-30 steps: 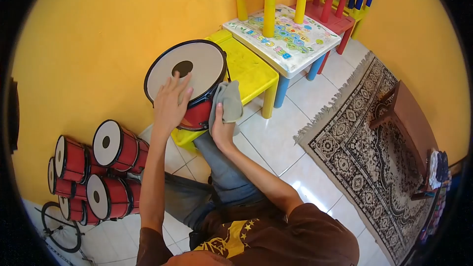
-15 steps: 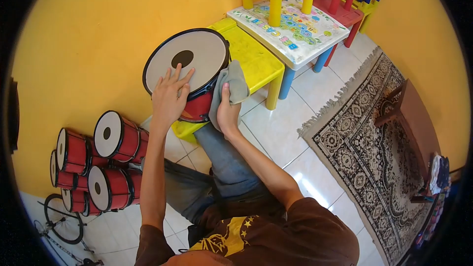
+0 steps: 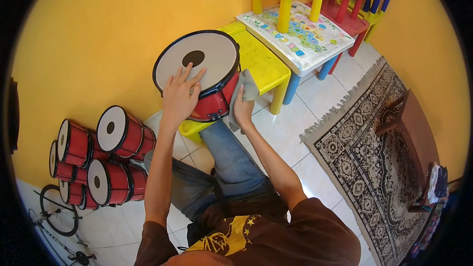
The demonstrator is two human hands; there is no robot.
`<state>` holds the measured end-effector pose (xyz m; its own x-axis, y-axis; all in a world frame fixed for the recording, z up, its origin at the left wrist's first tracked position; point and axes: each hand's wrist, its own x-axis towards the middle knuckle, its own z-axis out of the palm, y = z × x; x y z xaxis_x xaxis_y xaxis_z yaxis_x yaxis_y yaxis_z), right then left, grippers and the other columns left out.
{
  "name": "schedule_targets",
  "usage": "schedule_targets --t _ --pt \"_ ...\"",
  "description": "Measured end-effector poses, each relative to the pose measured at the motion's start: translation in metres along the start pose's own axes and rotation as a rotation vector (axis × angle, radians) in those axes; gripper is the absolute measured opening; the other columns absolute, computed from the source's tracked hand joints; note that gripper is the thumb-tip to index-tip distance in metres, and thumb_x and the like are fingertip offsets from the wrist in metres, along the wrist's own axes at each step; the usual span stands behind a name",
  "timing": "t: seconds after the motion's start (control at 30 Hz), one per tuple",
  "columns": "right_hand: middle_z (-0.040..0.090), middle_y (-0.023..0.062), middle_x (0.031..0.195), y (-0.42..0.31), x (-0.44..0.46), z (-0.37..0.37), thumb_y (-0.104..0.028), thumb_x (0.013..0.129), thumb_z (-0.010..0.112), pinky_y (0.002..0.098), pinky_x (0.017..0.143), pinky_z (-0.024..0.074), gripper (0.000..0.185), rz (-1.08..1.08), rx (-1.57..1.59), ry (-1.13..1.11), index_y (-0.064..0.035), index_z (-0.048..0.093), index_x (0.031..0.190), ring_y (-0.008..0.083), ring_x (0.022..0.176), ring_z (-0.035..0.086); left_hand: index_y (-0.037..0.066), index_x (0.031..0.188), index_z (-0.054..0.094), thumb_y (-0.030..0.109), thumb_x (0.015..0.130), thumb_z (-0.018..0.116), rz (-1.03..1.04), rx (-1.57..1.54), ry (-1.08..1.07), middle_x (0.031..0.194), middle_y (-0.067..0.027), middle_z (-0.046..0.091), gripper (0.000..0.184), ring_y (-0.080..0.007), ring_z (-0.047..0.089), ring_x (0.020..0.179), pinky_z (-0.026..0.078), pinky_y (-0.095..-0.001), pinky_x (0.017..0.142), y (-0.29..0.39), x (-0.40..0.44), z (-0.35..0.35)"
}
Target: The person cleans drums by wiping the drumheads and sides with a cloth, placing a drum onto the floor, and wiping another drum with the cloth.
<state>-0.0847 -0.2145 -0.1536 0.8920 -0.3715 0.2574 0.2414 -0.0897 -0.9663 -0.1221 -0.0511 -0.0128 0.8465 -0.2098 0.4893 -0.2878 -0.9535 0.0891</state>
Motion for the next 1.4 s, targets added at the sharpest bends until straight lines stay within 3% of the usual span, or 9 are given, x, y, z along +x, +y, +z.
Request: schedule_targets --t 0.13,0.43,0.57,0.8,0.93,1.07,1.2,1.33,1.4 --pt "0.051 0.0217 0.139 -0.038 -0.025 -0.001 -0.027 0.103 0.046 0.0376 0.109 0.0335 0.045 -0.177 0.037 0.036 0.0048 0.047 0.136 0.0334 0.130 0.048 0.030 0.135 0.059 0.026 0.092 0.047 -0.012 -0.009 0.004 0.146 -0.0166 0.048 0.045 -0.0404 0.044 0.135 0.030 -0.0543 0.112 -0.001 -0.002 0.003" --pt "0.052 0.0179 0.142 -0.031 0.017 0.013 -0.026 0.105 0.041 0.0363 0.109 0.0329 0.044 0.125 0.133 0.022 0.0026 0.049 0.137 0.0305 0.130 0.048 0.026 0.133 0.062 0.026 0.091 0.048 -0.018 -0.040 0.040 0.143 -0.0202 0.051 0.044 -0.0443 0.046 0.132 0.032 -0.0570 0.110 -0.002 -0.002 0.005" --pt "0.055 0.0173 0.138 -0.049 0.006 0.014 -0.025 0.103 0.049 0.0367 0.109 0.0335 0.042 -0.212 0.057 0.108 0.0021 0.052 0.135 0.0300 0.129 0.050 0.026 0.133 0.062 0.025 0.090 0.049 -0.013 -0.033 0.061 0.142 -0.0201 0.051 0.045 -0.0443 0.046 0.131 0.033 -0.0571 0.110 -0.004 0.004 0.004" --pt "0.058 0.0189 0.133 -0.019 0.027 0.015 -0.027 0.101 0.052 0.0377 0.106 0.0378 0.043 0.041 0.117 0.072 0.0035 0.054 0.131 0.0326 0.124 0.053 0.029 0.135 0.060 0.023 0.090 0.047 -0.016 -0.014 0.019 0.145 -0.0174 0.049 0.047 -0.0418 0.045 0.134 0.031 -0.0560 0.111 -0.002 -0.001 0.002" --pt "0.056 0.0167 0.136 -0.041 0.002 0.016 -0.024 0.100 0.056 0.0371 0.108 0.0357 0.042 -0.253 0.117 0.162 0.0027 0.054 0.131 0.0291 0.127 0.051 0.029 0.134 0.060 0.023 0.090 0.047 -0.035 -0.024 0.020 0.145 -0.0175 0.048 0.047 -0.0417 0.044 0.134 0.030 -0.0553 0.112 -0.002 0.001 0.002" --pt "0.057 0.0190 0.133 -0.021 0.009 0.017 -0.028 0.098 0.058 0.0369 0.107 0.0358 0.044 -0.266 0.124 0.174 0.0028 0.054 0.131 0.0291 0.125 0.052 0.029 0.133 0.061 0.023 0.090 0.047 -0.034 -0.040 0.017 0.145 -0.0174 0.049 0.046 -0.0420 0.044 0.134 0.030 -0.0550 0.112 -0.003 -0.002 0.005" --pt "0.060 0.0207 0.128 -0.022 0.042 0.015 -0.032 0.100 0.055 0.0377 0.105 0.0378 0.045 0.253 0.109 0.055 0.0044 0.057 0.126 0.0304 0.123 0.054 0.029 0.133 0.062 0.024 0.089 0.048 -0.020 -0.038 0.009 0.145 -0.0174 0.049 0.046 -0.0421 0.044 0.134 0.030 -0.0548 0.112 -0.005 0.000 0.002" --pt "0.057 0.0214 0.133 -0.050 -0.014 0.019 -0.034 0.102 0.049 0.0372 0.106 0.0371 0.048 -0.293 -0.001 0.185 0.0043 0.053 0.130 0.0312 0.125 0.053 0.030 0.133 0.062 0.025 0.088 0.049 -0.028 -0.049 0.000 0.145 -0.0174 0.049 0.047 -0.0419 0.044 0.135 0.029 -0.0548 0.112 -0.007 0.001 0.000" --pt "0.056 0.0212 0.134 -0.034 -0.030 0.031 -0.035 0.103 0.047 0.0365 0.107 0.0366 0.049 -0.188 0.089 0.200 0.0043 0.052 0.132 0.0314 0.126 0.052 0.030 0.133 0.062 0.025 0.087 0.049 -0.015 -0.043 0.008 0.145 -0.0172 0.049 0.047 -0.0418 0.044 0.135 0.029 -0.0548 0.112 -0.007 0.001 0.004"
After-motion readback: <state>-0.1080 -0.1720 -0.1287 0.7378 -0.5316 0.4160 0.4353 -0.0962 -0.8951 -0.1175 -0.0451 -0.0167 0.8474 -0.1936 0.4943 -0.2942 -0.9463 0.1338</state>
